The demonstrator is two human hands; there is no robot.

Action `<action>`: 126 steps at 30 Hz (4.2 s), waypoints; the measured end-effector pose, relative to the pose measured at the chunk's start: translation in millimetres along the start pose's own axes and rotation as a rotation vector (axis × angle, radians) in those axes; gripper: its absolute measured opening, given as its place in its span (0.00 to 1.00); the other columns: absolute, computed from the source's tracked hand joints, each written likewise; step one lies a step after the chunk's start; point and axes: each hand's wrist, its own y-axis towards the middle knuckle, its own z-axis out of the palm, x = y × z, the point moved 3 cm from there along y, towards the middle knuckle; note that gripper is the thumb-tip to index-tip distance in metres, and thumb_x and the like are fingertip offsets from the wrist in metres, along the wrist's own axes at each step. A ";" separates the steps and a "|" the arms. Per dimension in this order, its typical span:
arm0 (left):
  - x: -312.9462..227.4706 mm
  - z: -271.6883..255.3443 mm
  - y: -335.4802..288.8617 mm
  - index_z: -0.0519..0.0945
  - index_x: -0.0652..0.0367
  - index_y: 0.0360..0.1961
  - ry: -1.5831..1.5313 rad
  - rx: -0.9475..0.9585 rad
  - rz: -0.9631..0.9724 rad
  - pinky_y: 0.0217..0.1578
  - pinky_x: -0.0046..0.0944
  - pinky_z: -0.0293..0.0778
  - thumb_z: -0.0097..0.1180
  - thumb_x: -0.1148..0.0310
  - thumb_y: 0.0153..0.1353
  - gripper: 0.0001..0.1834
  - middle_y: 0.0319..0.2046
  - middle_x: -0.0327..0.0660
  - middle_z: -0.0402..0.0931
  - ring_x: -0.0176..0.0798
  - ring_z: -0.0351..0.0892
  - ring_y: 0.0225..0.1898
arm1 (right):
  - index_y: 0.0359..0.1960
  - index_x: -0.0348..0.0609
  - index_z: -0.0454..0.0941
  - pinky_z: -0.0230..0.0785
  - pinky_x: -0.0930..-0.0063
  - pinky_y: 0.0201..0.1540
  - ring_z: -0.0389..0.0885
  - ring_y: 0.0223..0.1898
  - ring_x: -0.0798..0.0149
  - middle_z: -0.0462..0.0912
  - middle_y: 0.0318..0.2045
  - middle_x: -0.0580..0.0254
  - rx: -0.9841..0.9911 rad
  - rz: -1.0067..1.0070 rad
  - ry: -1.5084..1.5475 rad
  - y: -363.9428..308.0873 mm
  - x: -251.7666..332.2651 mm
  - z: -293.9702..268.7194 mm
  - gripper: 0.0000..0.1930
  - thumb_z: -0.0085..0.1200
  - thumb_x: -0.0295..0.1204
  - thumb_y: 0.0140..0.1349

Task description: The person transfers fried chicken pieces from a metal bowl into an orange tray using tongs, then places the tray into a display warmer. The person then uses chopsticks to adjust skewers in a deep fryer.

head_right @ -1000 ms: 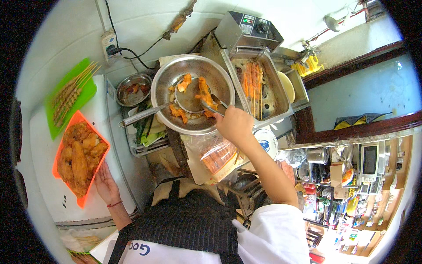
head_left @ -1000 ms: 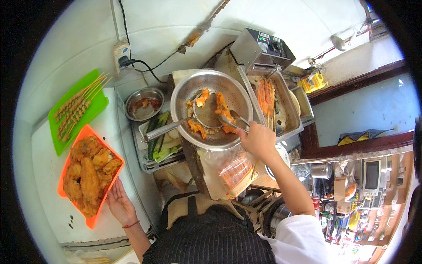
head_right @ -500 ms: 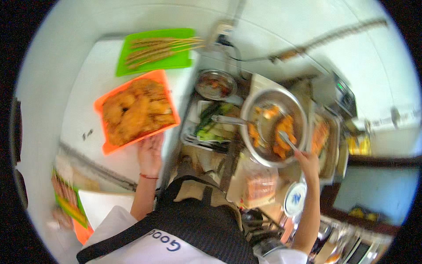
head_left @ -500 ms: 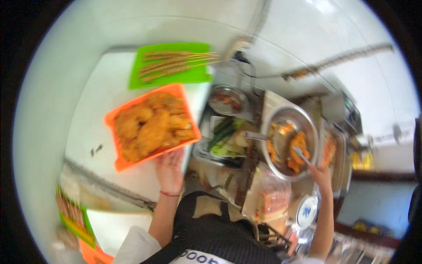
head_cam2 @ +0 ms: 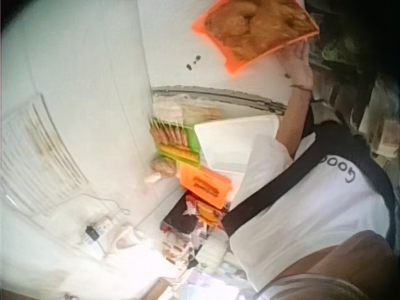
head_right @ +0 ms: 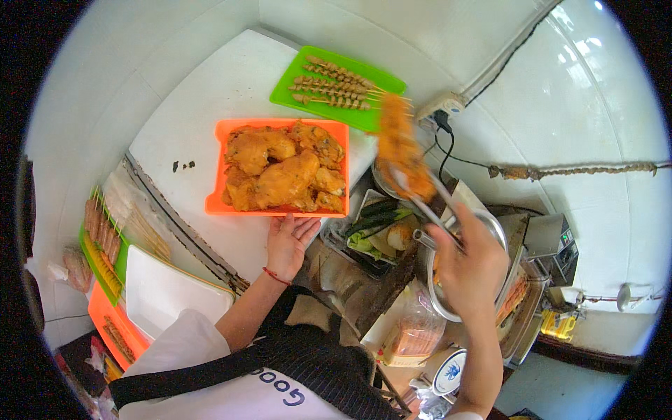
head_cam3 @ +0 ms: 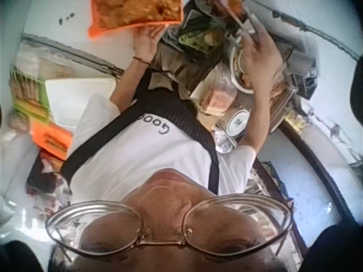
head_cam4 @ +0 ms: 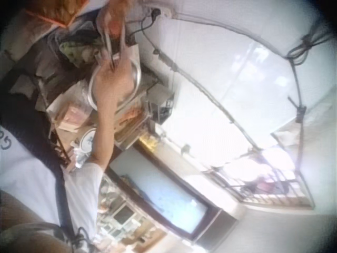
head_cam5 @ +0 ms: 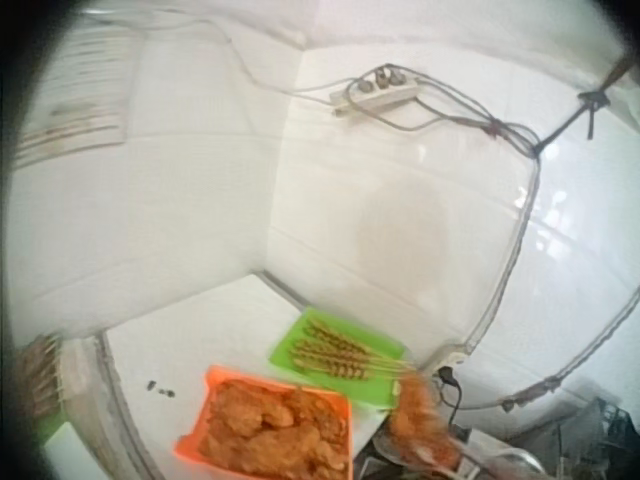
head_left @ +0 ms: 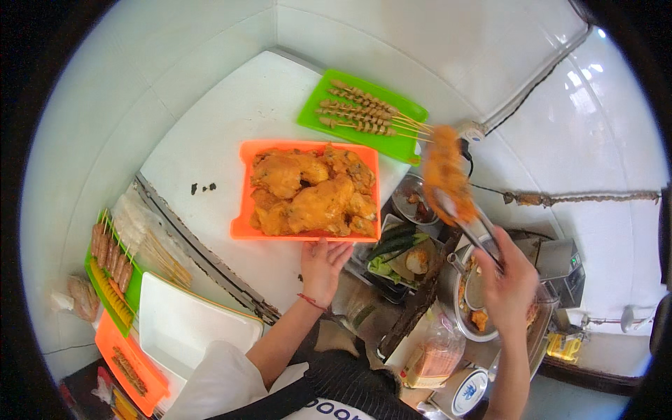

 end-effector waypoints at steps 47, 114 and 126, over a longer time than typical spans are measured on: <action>6.4 -13.6 3.5 0.62 0.54 0.53 -0.128 0.004 0.010 0.51 0.56 0.73 0.46 0.72 0.66 0.16 0.45 0.47 0.69 0.53 0.74 0.48 | 0.21 0.46 0.80 0.72 0.64 0.24 0.83 0.26 0.58 0.82 0.22 0.58 0.366 -0.300 -0.322 111.9 143.9 169.8 0.06 0.54 0.32 0.49; 0.8 -4.9 2.2 0.59 0.57 0.55 -0.111 0.005 -0.062 0.45 0.47 0.78 0.46 0.67 0.67 0.18 0.45 0.50 0.69 0.48 0.77 0.43 | 0.24 0.25 0.76 0.64 0.62 0.27 0.71 0.23 0.55 0.73 0.18 0.44 1.088 -0.201 0.088 97.9 225.5 152.7 0.28 0.51 0.49 0.56; -3.5 -13.9 9.8 0.60 0.59 0.56 0.037 0.130 -0.027 0.57 0.53 0.70 0.50 0.71 0.64 0.20 0.50 0.56 0.67 0.57 0.69 0.53 | 0.37 0.39 0.78 0.71 0.57 0.33 0.80 0.30 0.47 0.80 0.24 0.49 0.431 0.228 -0.679 -41.9 -65.7 -88.2 0.20 0.57 0.45 0.55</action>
